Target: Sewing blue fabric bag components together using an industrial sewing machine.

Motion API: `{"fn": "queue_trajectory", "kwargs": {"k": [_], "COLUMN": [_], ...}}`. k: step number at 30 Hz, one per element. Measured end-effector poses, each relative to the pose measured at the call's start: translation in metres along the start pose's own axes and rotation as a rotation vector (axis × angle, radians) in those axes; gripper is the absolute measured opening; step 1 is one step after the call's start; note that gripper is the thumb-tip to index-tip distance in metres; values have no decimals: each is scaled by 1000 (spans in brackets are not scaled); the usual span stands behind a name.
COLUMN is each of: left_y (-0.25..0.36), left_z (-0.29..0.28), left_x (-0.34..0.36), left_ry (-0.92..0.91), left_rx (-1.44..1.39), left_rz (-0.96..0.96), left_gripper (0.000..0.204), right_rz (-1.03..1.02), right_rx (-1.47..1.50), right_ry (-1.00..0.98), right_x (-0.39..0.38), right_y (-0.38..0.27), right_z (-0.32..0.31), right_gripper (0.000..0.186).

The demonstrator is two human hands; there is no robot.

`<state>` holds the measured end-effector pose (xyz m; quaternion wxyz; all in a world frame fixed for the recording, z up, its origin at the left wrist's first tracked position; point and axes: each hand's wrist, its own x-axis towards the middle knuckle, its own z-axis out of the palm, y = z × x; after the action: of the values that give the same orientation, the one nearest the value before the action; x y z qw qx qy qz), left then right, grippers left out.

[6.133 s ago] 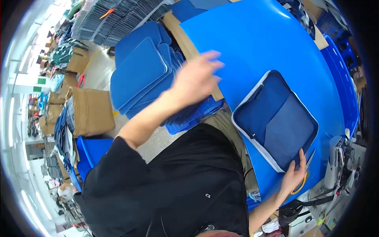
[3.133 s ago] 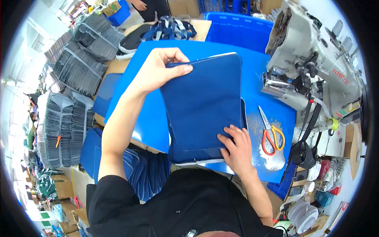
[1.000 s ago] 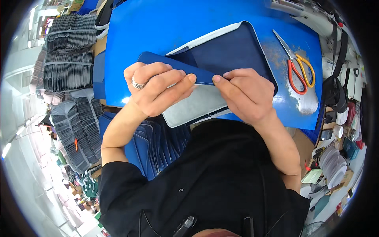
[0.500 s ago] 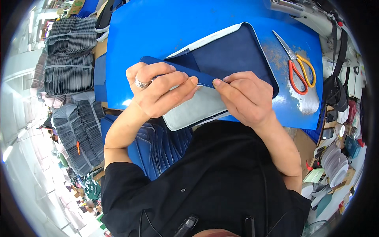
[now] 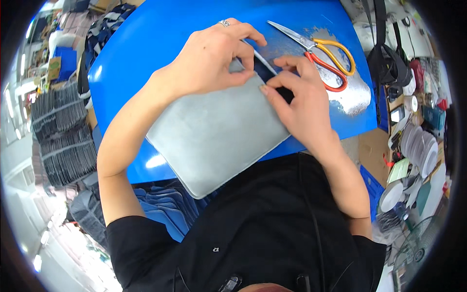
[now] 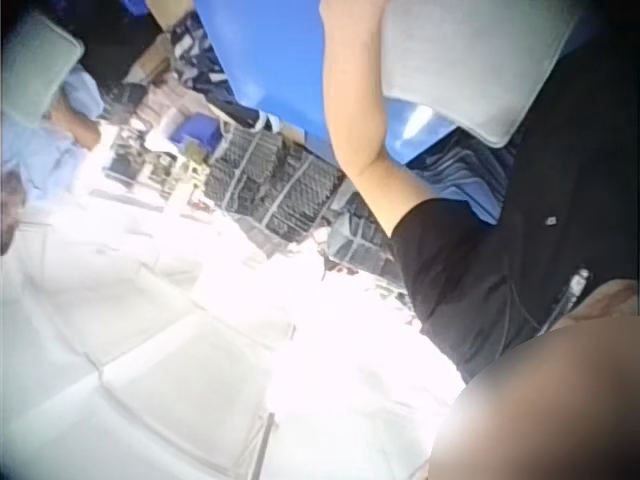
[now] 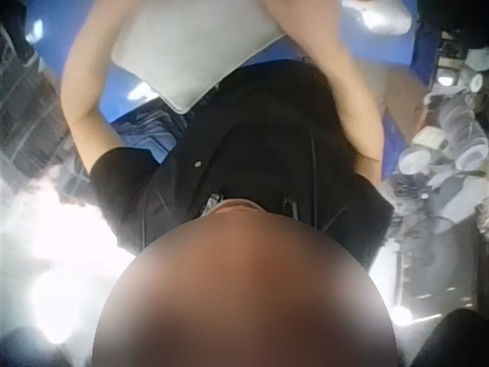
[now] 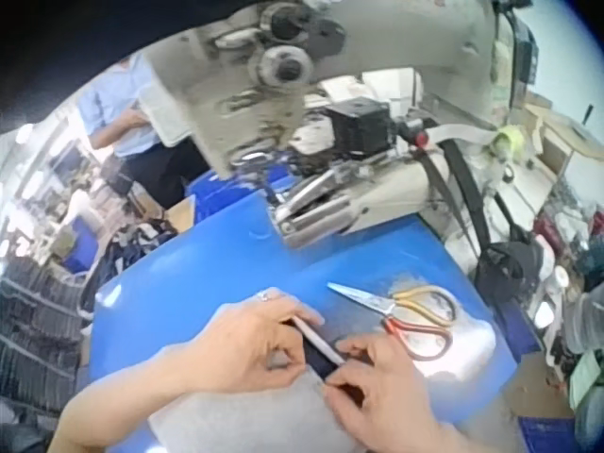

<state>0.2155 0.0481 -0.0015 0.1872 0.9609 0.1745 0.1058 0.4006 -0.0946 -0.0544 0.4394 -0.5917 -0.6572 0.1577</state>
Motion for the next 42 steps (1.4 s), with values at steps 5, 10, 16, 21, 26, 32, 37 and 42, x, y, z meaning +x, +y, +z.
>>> {"fn": "queue_trajectory", "kwargs": {"k": [5, 10, 16, 21, 26, 32, 37, 42], "left_y": [-25, -15, 9, 26, 41, 46, 42, 13], "left_z": [20, 10, -7, -15, -17, -21, -36, -62], "left_x": [20, 22, 17, 12, 9, 3, -6, -9], "left_ry": [-76, -76, -58, -40, -13, 32, 70, 20], "left_rx": [-153, -134, -89, -103, -103, -116, -128, -51], "left_rz": [-3, 28, -36, -107, -143, -147, -147, -78], "left_gripper": [9, 11, 14, 15, 15, 15, 16, 18], "right_rz": [200, 337, 333, 388, 400, 405, 415, 445], "right_rx": [83, 271, 351, 418, 526, 552, 625, 726], "right_ry": [-118, -118, -115, -128, -111, -294, -281, -259], "right_x": [6, 6, 2, 3, 2, 4, 11, 23], "right_y": [24, 15, 6, -3, -9, -7, -15, -21], "right_z": [-3, -12, -21, -27, -29, -33, -31, -27], "right_gripper": [11, 11, 15, 17, 18, 13, 13, 11]}}
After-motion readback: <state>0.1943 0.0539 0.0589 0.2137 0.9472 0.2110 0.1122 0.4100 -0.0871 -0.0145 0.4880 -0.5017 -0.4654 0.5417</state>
